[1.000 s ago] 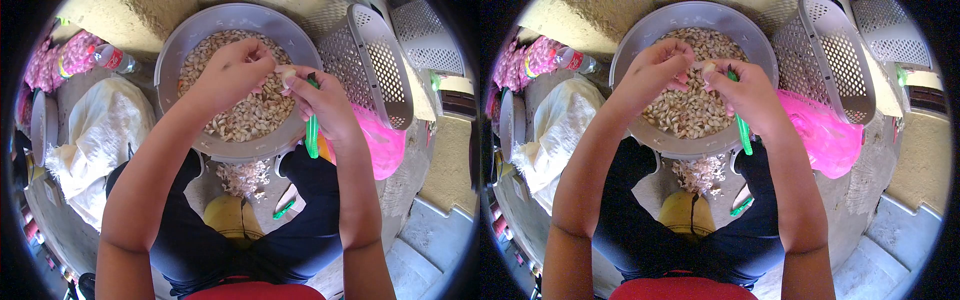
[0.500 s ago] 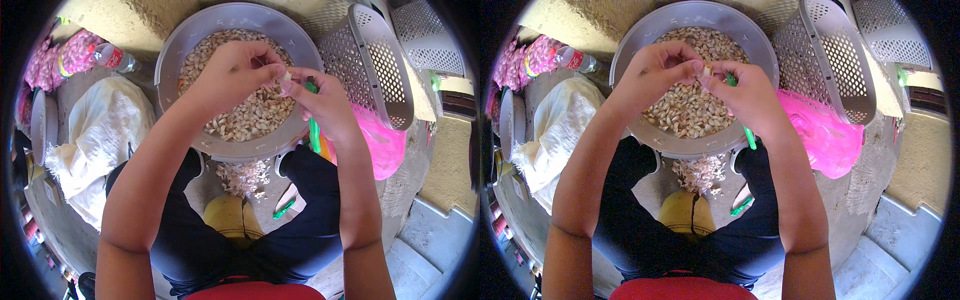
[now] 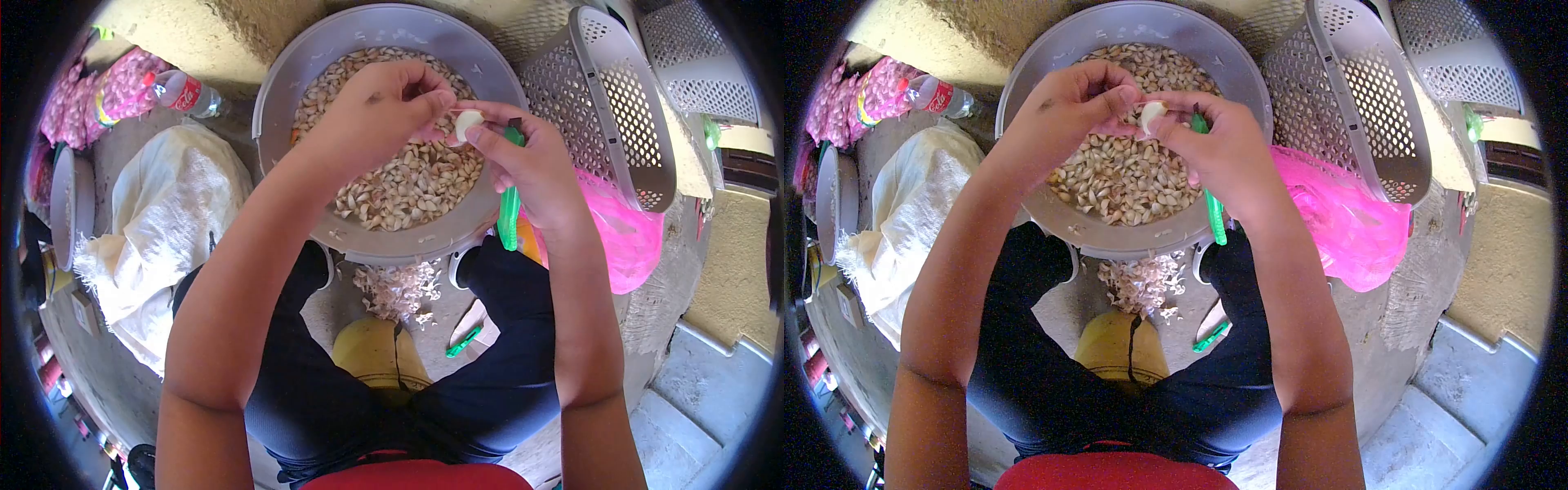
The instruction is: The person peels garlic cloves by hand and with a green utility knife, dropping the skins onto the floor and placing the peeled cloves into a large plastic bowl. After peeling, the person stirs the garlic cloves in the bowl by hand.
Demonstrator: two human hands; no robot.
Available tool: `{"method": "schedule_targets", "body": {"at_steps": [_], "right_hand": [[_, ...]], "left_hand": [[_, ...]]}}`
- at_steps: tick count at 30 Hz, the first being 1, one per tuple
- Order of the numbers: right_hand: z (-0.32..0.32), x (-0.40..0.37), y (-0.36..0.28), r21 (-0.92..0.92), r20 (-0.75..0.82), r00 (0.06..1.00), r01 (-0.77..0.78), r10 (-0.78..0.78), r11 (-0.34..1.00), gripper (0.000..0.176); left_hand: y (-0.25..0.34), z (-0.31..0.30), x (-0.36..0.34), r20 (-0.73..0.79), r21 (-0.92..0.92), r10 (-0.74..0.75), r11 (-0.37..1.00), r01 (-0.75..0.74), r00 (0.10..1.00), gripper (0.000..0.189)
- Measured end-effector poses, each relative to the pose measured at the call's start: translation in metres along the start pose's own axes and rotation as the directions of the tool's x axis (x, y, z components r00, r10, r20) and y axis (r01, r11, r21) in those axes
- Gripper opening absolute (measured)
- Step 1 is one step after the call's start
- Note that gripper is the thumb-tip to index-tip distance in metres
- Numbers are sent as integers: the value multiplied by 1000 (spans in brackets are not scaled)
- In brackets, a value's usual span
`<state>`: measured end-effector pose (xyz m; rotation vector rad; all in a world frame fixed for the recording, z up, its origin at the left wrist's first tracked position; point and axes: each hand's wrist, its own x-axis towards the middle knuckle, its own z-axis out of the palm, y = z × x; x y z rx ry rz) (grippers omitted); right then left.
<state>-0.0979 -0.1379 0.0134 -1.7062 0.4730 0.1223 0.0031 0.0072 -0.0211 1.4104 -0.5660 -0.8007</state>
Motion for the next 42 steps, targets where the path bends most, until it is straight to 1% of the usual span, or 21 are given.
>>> {"method": "schedule_targets", "body": {"at_steps": [3, 5, 6, 8, 11, 12, 15, 20, 21, 23, 24, 26, 29, 32, 36, 38, 39, 41, 42], "right_hand": [[-3, 1, 0, 150, -3, 1000, -23, 24, 988, 27], [-4, 1, -4, 271, -33, 999, -10, 20, 962, 26], [-5, 1, -3, 304, -28, 1000, -5, 14, 953, 26], [-6, 3, 1, 367, -22, 1000, 5, 3, 930, 27], [-5, 4, 4, 378, -44, 999, 17, 0, 926, 29], [-5, 4, 5, 374, -49, 999, 17, 2, 927, 29], [-3, 5, 8, 367, -72, 997, 23, 3, 930, 31], [1, 7, 11, 353, -123, 992, 20, 25, 936, 31], [1, 7, 10, 322, -128, 991, 18, 25, 946, 31], [0, 5, 8, 261, -139, 990, 12, 25, 965, 30], [0, 5, 7, 252, -108, 994, 12, 15, 968, 30], [-3, 3, 4, 235, -46, 999, 14, -3, 972, 29], [-7, 2, 2, 189, 6, 1000, -23, 22, 982, 29], [-7, 0, -1, 178, 19, 999, -29, 26, 984, 29], [-11, 0, 1, 167, 75, 997, -6, -7, 986, 30], [-13, 0, 2, 168, 106, 994, -5, -13, 986, 31], [-14, -1, 0, 140, 140, 990, -37, 17, 989, 31], [-15, -6, -6, 81, 204, 976, -96, 78, 992, 32], [-12, -6, -6, 59, 168, 984, -72, 61, 996, 32]], "left_hand": [[3, -5, -1, -26, 193, -10, 981, 15, 1000, 20], [0, -5, -1, -43, 71, 24, 997, -21, 999, 19], [1, -4, -1, -53, 10, 41, 999, -40, 998, 18], [4, 0, -3, -5, -40, -15, 999, 14, 1000, 18], [9, 6, -4, 38, -78, -77, 994, 80, 996, 17], [9, 7, -4, 46, -84, -94, 992, 98, 994, 17], [12, 7, -5, -3, 30, -113, 993, 113, 994, 18], [2, 3, -3, 11, 54, 8, 998, -8, 1000, 18], [2, 3, -3, 13, 62, 26, 998, -27, 1000, 17], [4, 2, -4, 19, 100, 12, 995, -14, 1000, 16], [5, 1, -4, 21, 119, 5, 993, -7, 1000, 15], [6, 0, -4, 48, 88, -5, 996, 1, 999, 14], [6, -1, -5, 97, 55, -3, 999, -2, 995, 12], [9, 0, -6, 132, 8, -22, 1000, 21, 991, 11], [12, -2, -8, 182, -26, -46, 998, 52, 982, 10], [9, -2, -7, 200, -14, -12, 1000, 15, 980, 11], [7, -3, -6, 209, -9, 5, 1000, -3, 978, 11], [6, -10, -2, 121, -39, -26, 999, 31, 992, 12], [7, -12, -1, 76, -55, -47, 997, 51, 996, 13]]}}
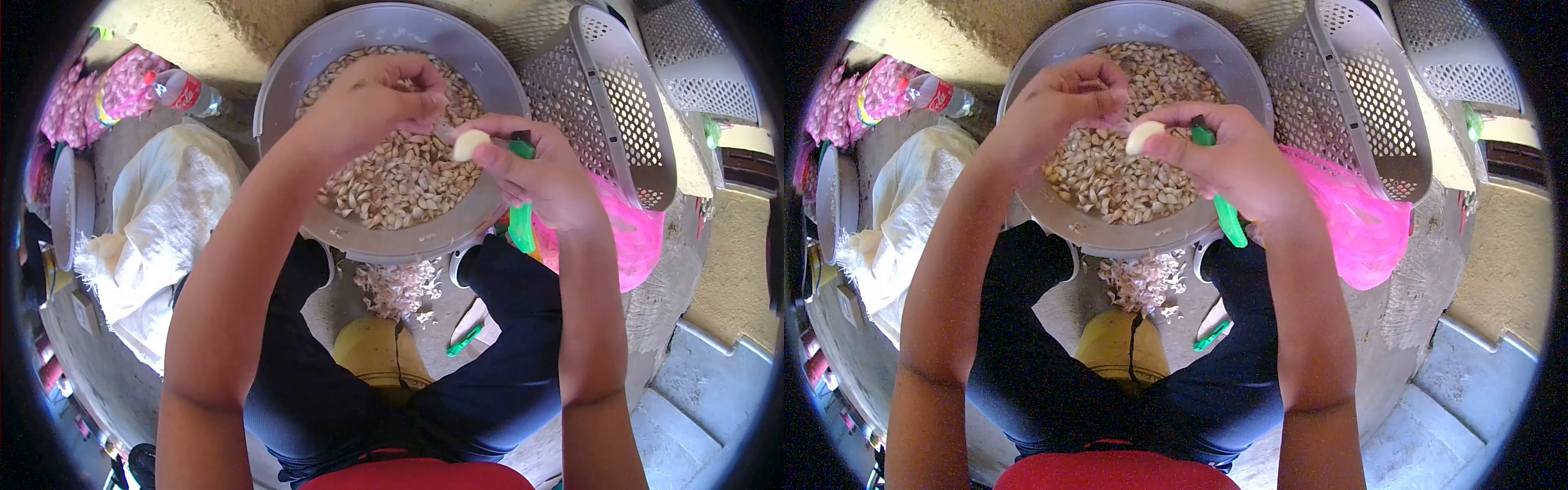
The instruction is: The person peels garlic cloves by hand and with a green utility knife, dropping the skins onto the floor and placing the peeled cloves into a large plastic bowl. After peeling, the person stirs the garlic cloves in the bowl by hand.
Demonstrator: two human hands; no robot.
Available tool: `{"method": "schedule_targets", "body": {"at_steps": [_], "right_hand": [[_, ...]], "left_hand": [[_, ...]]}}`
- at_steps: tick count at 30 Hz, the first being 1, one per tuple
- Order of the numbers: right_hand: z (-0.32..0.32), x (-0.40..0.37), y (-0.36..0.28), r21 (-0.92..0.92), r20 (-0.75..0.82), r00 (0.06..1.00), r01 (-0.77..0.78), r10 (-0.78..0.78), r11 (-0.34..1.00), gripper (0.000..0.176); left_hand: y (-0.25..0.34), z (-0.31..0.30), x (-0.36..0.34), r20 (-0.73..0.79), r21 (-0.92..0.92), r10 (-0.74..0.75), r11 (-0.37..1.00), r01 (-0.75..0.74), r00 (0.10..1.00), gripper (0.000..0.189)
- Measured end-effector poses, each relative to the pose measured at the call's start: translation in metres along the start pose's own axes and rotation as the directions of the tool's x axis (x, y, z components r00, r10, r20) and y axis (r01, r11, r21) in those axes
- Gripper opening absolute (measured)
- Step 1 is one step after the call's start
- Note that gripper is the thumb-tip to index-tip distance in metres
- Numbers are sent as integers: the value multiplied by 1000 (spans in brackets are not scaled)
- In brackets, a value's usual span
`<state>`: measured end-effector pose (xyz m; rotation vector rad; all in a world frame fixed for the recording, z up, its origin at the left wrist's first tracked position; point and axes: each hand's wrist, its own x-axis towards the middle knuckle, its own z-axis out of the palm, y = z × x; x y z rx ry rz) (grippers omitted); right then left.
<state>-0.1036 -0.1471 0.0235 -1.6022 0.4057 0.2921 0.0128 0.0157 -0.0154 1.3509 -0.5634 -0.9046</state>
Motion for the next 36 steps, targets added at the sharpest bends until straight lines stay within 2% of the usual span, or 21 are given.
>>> {"method": "schedule_targets", "body": {"at_steps": [2, 6, 9, 12, 15, 17, 23, 27, 33, 36], "right_hand": [[9, 2, 2, -57, -69, 996, 46, -50, 997, 33], [2, 8, 6, 135, -100, 994, 49, -36, 990, 33], [5, 8, 6, 197, -137, 990, 71, -45, 978, 32], [5, 11, 8, 215, -174, 983, 96, -58, 972, 31], [6, 12, 11, 223, -197, 976, 135, -91, 965, 30], [9, 12, 10, 245, -204, 971, 175, -126, 954, 31], [13, 14, 13, 284, -252, 963, 164, -92, 945, 31], [16, 15, 13, 379, -215, 976, 123, -42, 917, 26], [23, 15, 18, 565, -94, 996, 55, -3, 823, 24], [23, 15, 19, 659, -43, 999, 13, 21, 752, 25]], "left_hand": [[2, 2, -4, 19, 52, 3, 999, -4, 1000, 14], [1, 4, -3, 71, 102, -58, 993, 51, 996, 18], [5, 7, -4, 54, -32, -60, 998, 62, 997, 22], [8, 8, -4, 45, -59, -78, 995, 81, 996, 24], [6, 8, -5, 14, 9, -72, 997, 71, 997, 23], [5, 8, -4, 11, -44, -78, 996, 78, 997, 23], [4, 9, -4, 0, -104, -84, 991, 83, 997, 21], [0, 10, -4, 28, -75, -80, 994, 82, 996, 22], [-1, 17, -3, -41, -7, -111, 994, 110, 993, 22], [-10, 20, 0, -103, 92, -59, 993, 68, 993, 19]]}}
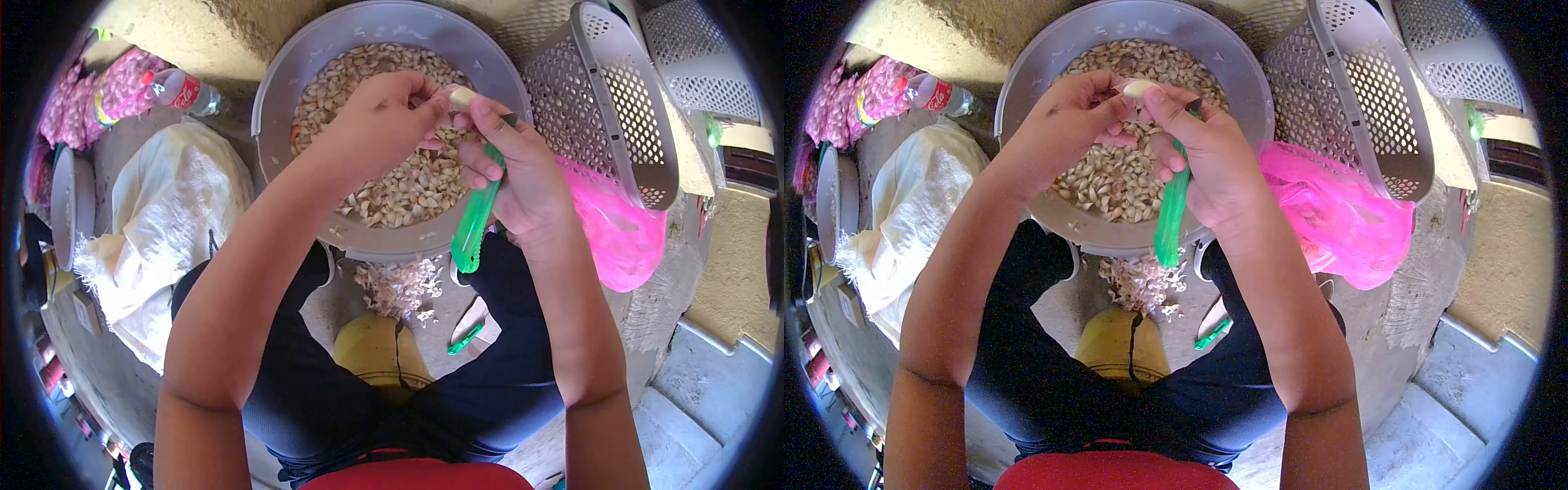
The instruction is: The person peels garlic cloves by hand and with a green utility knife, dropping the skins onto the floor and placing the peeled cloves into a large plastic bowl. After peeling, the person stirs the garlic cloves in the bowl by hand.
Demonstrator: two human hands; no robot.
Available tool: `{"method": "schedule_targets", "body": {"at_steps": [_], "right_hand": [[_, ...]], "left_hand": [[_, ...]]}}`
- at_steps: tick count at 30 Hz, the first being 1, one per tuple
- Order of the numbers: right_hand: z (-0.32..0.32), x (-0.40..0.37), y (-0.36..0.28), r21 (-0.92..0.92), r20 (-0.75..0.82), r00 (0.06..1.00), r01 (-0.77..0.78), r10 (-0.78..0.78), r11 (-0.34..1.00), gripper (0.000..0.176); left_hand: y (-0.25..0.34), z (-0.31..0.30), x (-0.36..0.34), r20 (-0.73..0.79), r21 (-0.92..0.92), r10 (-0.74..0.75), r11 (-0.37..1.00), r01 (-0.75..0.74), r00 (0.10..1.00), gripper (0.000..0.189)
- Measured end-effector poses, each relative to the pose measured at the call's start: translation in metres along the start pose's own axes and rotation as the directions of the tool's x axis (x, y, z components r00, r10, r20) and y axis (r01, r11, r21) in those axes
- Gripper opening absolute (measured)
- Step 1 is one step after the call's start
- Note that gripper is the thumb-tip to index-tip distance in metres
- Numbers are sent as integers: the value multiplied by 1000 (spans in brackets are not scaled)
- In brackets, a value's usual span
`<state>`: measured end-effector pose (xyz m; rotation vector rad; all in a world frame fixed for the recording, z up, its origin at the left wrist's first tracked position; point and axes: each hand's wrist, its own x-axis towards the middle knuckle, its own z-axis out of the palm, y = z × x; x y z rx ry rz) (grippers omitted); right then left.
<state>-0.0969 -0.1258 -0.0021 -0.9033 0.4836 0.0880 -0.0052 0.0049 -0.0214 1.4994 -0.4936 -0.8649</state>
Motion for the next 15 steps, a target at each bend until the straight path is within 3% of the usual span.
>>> {"method": "schedule_targets", "body": {"at_steps": [3, 9, 12, 15], "right_hand": [[-4, 2, 2, 80, 24, 999, -46, 44, 996, 24], [-7, 3, -4, 112, 79, 996, -58, 49, 992, 22], [-11, 5, -6, 83, 77, 996, -47, 41, 995, 21], [-13, 5, -7, 53, 64, 998, -30, 26, 998, 21]], "left_hand": [[0, -1, 0, 4, -7, -7, 1000, 7, 1000, 19], [6, -5, 0, 34, -318, -66, 945, 74, 997, 22], [11, -1, -1, -13, -352, -38, 935, 31, 999, 23], [6, 1, 0, 12, -194, 118, 974, -114, 993, 22]]}}
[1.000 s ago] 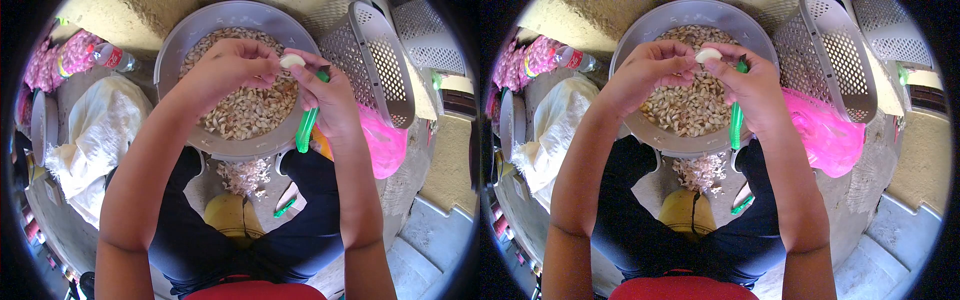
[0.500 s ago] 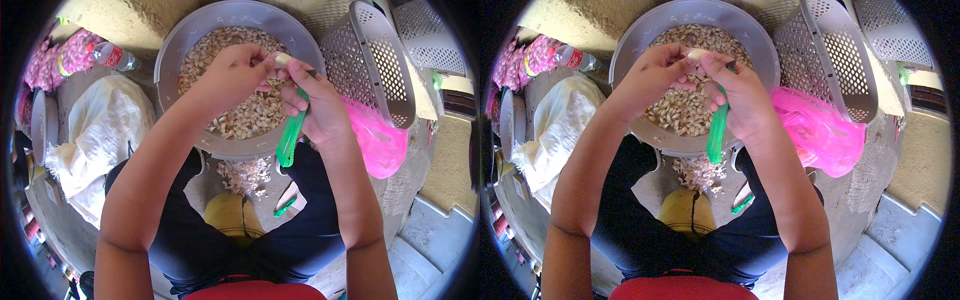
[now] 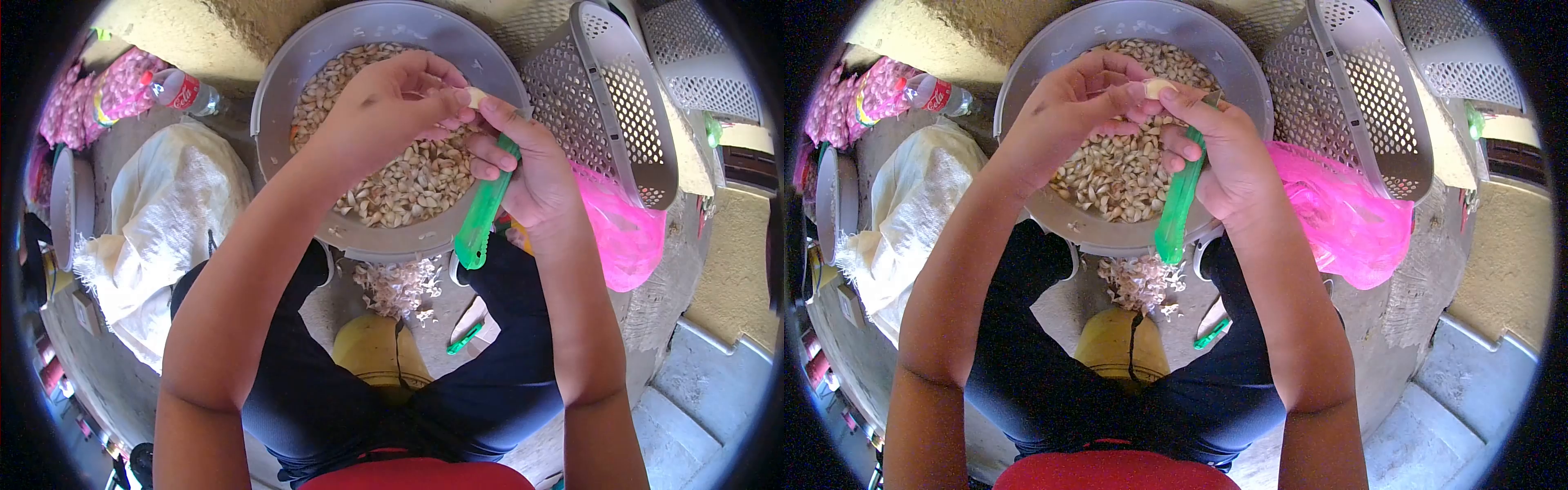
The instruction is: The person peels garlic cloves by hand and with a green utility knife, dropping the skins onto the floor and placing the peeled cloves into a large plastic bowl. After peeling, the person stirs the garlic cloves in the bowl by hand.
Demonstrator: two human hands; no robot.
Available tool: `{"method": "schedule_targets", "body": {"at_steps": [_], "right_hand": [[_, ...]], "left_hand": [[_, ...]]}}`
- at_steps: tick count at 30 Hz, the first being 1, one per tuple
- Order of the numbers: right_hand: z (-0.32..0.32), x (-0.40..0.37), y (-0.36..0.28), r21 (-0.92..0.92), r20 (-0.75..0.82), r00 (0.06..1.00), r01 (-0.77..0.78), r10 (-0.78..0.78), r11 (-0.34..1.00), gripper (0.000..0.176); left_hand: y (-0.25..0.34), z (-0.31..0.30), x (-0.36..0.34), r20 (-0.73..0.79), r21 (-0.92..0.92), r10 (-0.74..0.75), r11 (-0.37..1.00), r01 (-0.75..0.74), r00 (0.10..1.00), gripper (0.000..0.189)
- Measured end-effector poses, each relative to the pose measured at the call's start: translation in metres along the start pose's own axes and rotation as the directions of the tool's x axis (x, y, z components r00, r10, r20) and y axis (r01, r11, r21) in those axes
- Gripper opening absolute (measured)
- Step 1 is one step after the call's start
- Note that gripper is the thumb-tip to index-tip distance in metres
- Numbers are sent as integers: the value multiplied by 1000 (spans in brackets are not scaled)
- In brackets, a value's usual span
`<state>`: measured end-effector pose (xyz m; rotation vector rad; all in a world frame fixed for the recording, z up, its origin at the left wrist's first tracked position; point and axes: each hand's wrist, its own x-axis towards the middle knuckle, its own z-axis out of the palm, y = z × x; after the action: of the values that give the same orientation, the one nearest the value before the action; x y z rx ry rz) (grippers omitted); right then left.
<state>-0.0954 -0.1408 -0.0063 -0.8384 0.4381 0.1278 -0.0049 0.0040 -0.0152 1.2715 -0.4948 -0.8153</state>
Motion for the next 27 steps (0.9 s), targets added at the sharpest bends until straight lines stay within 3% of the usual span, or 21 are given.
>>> {"method": "schedule_targets", "body": {"at_steps": [8, 11, 14, 17, 23, 27], "right_hand": [[10, -3, -1, -114, -70, 995, 65, -74, 991, 21], [13, -2, 4, -255, -156, 969, 146, -190, 956, 26], [17, -2, 6, -445, -238, 936, 132, -259, 886, 31], [16, -1, 11, -563, -178, 912, 213, -369, 798, 34], [17, -1, 10, -569, -148, 921, 218, -360, 793, 34], [21, -5, 3, -440, -102, 967, 168, -234, 882, 34]], "left_hand": [[-4, -4, 2, 6, 84, 49, 995, -49, 999, 19], [-7, -5, 3, -5, 136, 77, 988, -76, 997, 17], [-5, -4, 2, -31, 203, 80, 976, -72, 996, 16], [-4, -3, 2, -32, 265, 104, 960, -92, 994, 16], [-4, -9, 2, -82, 355, 166, 926, -127, 983, 17], [0, -15, 4, -133, 407, 144, 910, -79, 981, 18]]}}
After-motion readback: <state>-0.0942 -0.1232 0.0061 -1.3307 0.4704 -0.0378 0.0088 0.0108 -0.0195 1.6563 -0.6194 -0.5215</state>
